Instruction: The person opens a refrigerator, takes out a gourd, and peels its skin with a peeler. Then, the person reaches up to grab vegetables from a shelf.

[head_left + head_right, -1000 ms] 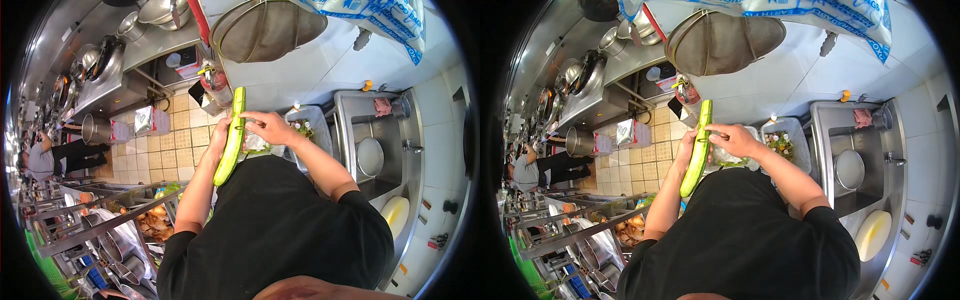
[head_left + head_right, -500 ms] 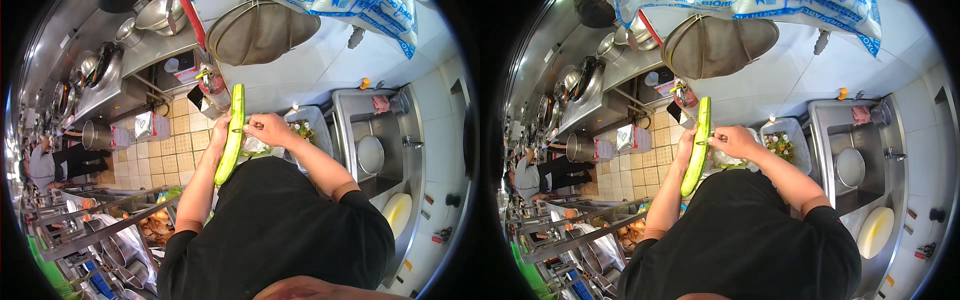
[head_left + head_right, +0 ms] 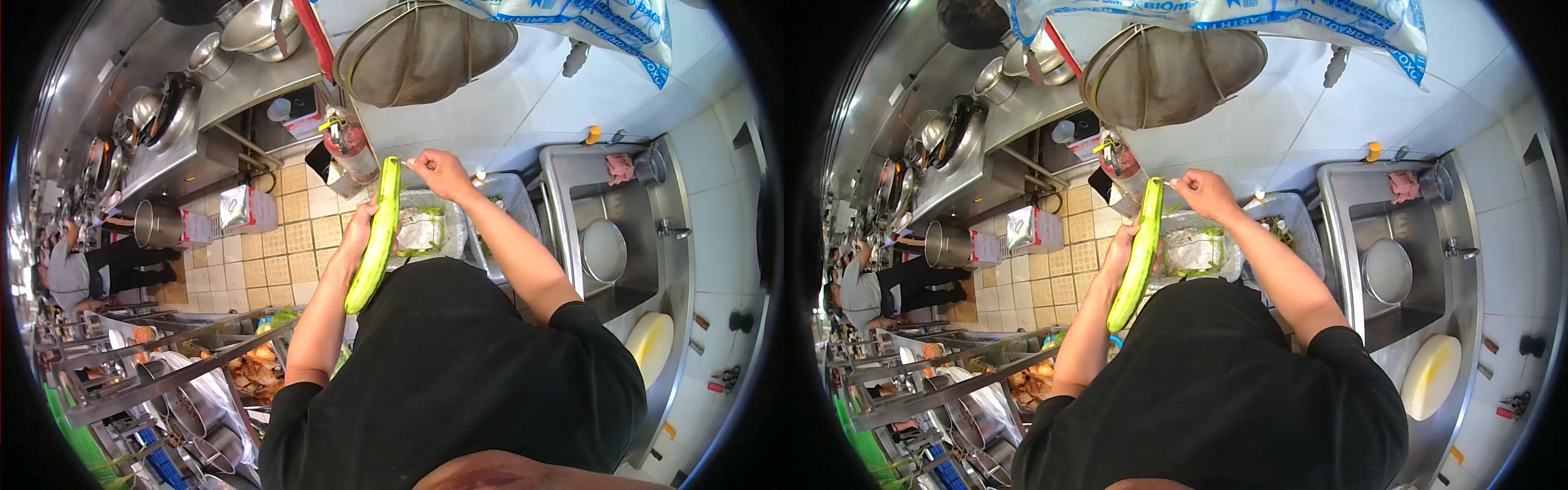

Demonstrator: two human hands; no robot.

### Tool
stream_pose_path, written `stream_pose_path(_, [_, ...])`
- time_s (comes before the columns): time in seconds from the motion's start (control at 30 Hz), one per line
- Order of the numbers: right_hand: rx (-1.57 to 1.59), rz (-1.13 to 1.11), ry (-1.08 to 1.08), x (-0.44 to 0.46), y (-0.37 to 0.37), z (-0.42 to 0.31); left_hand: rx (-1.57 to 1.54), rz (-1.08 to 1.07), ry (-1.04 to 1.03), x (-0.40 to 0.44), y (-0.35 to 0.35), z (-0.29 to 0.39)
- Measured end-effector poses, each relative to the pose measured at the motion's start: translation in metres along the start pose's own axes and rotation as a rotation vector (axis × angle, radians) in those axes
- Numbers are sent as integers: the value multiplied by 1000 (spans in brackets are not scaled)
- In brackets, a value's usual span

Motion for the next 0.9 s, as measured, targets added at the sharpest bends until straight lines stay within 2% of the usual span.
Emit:
stream_pose_path(0.1, [44, 31, -14, 12, -9, 29, 9, 32, 15, -15, 4, -4])
stream_pose_path(0.2, [-45, 72, -12, 14, 3, 44, -26, -27, 16, -31, 9, -8])
stream_pose_path(0.27, [204, 17, 195, -3, 3, 27, -38, 68, 42, -36, 16, -10])
stream_pose_path(0.33, [370, -195, 179, -37, -12, -17, -88, 79, 33, -26, 25, -19])
stream_pose_path(0.37, [366, -197, 179, -47, -18, -20, -51, 86, 31, -24, 24, -19])
stream_pose_path(0.43, [191, -309, 329, -63, -31, -30, -14, 146, 19, -25, 15, -15])
stream_pose_path(0.57, [87, -236, 207, -63, -22, 0, -38, 175, 23, -24, 24, -19])
stream_pose_path(0.67, [68, -130, 209, -68, -21, 30, -140, 163, 71, -24, 27, -13])
stream_pose_path(0.7, [68, -138, 210, -69, -19, 29, -164, 131, 29, -21, 27, -10])
stream_pose_path(0.77, [26, -101, 73, -72, -12, 21, -247, 122, -9, -4, 41, -14])
stream_pose_path(0.87, [149, -156, 155, -84, -24, -15, -280, 200, 1, 15, 47, -12])
stream_pose_path(0.9, [95, -233, 144, -96, -18, -50, -277, 225, 15, 22, 47, -13])
Point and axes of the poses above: each hand's wrist, its own x-axis towards the middle knuckle, its own y-axis out of the back of the hand, z = x × y, the point moved 4 cm from there along x, towards the middle knuckle, and after that the axes turned 1 degree about -z, right-handed, at the moved point
